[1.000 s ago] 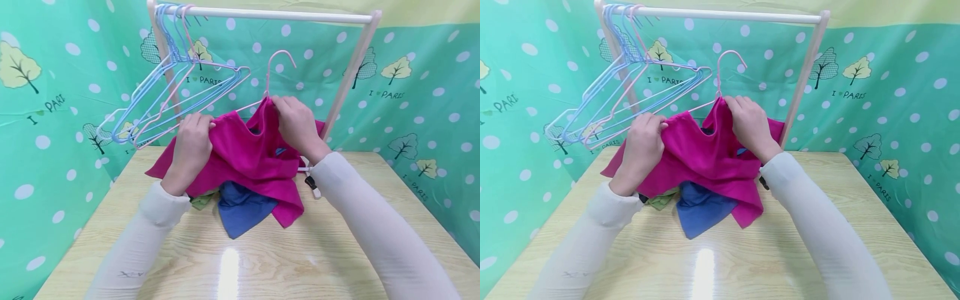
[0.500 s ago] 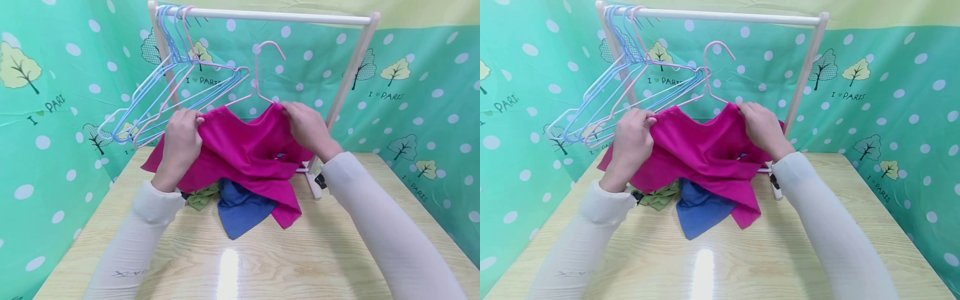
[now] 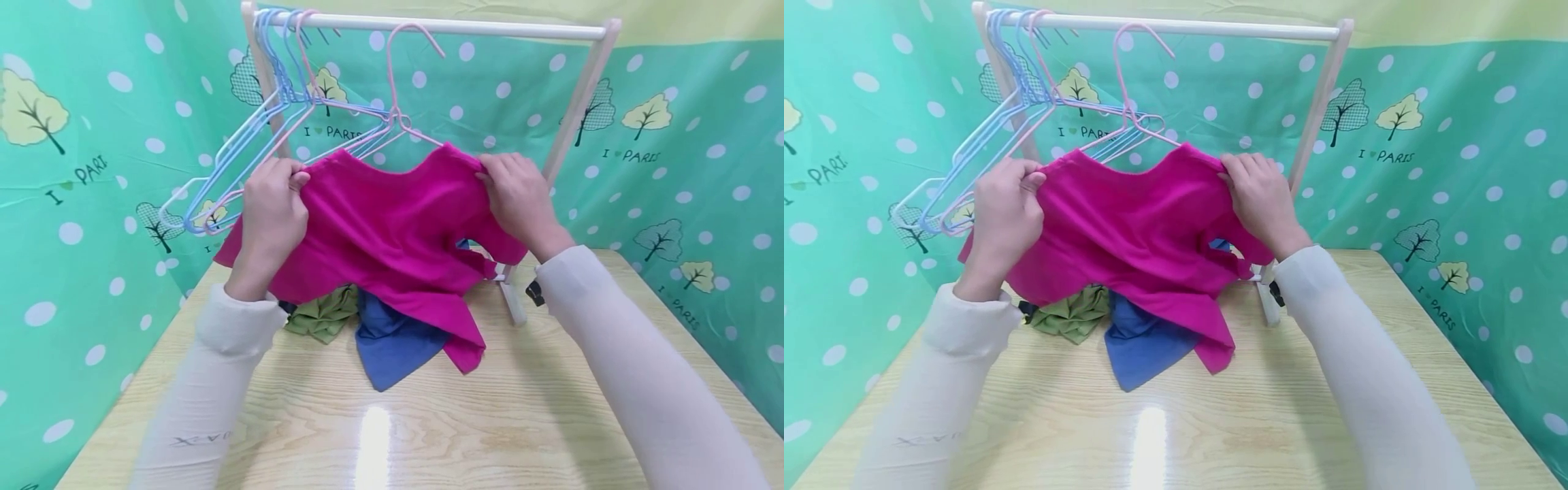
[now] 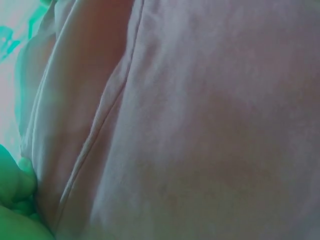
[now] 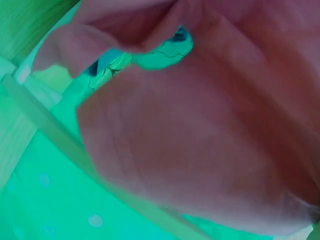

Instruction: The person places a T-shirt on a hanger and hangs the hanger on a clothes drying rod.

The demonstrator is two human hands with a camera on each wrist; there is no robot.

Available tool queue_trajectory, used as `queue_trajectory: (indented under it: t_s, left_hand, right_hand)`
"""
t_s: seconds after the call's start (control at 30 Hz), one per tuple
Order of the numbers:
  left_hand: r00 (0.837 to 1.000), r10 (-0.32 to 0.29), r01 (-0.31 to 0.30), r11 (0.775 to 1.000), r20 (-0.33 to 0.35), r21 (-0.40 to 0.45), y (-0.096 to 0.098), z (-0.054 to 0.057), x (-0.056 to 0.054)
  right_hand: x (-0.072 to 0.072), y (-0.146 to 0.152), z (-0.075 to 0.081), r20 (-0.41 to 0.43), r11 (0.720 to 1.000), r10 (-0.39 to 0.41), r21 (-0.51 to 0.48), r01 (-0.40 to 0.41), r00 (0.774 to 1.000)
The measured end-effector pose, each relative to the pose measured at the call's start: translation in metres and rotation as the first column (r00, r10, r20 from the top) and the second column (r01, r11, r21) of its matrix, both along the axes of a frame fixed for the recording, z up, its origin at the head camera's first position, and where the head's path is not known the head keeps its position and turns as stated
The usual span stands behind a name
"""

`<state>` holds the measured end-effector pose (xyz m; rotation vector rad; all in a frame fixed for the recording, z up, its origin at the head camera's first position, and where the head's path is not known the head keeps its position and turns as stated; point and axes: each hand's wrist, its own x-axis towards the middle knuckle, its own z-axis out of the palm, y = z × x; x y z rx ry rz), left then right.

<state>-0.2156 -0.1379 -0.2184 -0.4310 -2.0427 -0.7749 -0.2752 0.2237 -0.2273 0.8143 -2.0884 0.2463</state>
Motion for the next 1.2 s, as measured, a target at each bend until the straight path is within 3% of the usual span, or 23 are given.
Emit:
queue_trajectory:
  t_s: [0.17,0.3,0.4,0.6,0.77,1.0,1.2]
  left_hand:
    - [0.998,0.004,-0.005,1.000,0.062,0.001,-0.008,0.002,-0.003]
    - [0.994,0.016,-0.014,1.000,0.104,-0.020,-0.008,0.002,-0.004]
    - [0.993,0.019,-0.016,0.999,0.113,-0.033,-0.005,0.000,-0.005]
    - [0.995,0.001,0.006,0.997,0.096,-0.071,0.006,-0.005,-0.006]
    - [0.996,-0.068,0.074,0.993,0.064,-0.087,0.007,-0.009,-0.005]
    - [0.993,-0.109,0.114,0.986,0.047,-0.122,-0.010,-0.016,0.000]
    - [0.988,-0.153,0.155,0.980,0.028,-0.127,-0.024,-0.020,-0.001]
  right_hand:
    - [0.002,0.006,0.003,0.112,1.000,-0.023,0.005,0.023,0.993]
    - [0.003,0.008,0.005,0.247,0.998,-0.055,0.003,0.056,0.967]
    - [0.005,0.004,0.008,0.292,0.999,-0.048,-0.003,0.051,0.955]
    - [0.012,-0.019,0.012,0.225,0.999,0.025,-0.035,-0.018,0.974]
    - [0.019,-0.030,0.012,0.181,0.998,-0.040,-0.044,0.049,0.983]
    - [0.026,-0.028,0.011,0.091,0.984,-0.059,-0.163,0.074,0.994]
    - [0.027,-0.027,0.008,0.027,0.988,-0.046,-0.147,0.049,0.999]
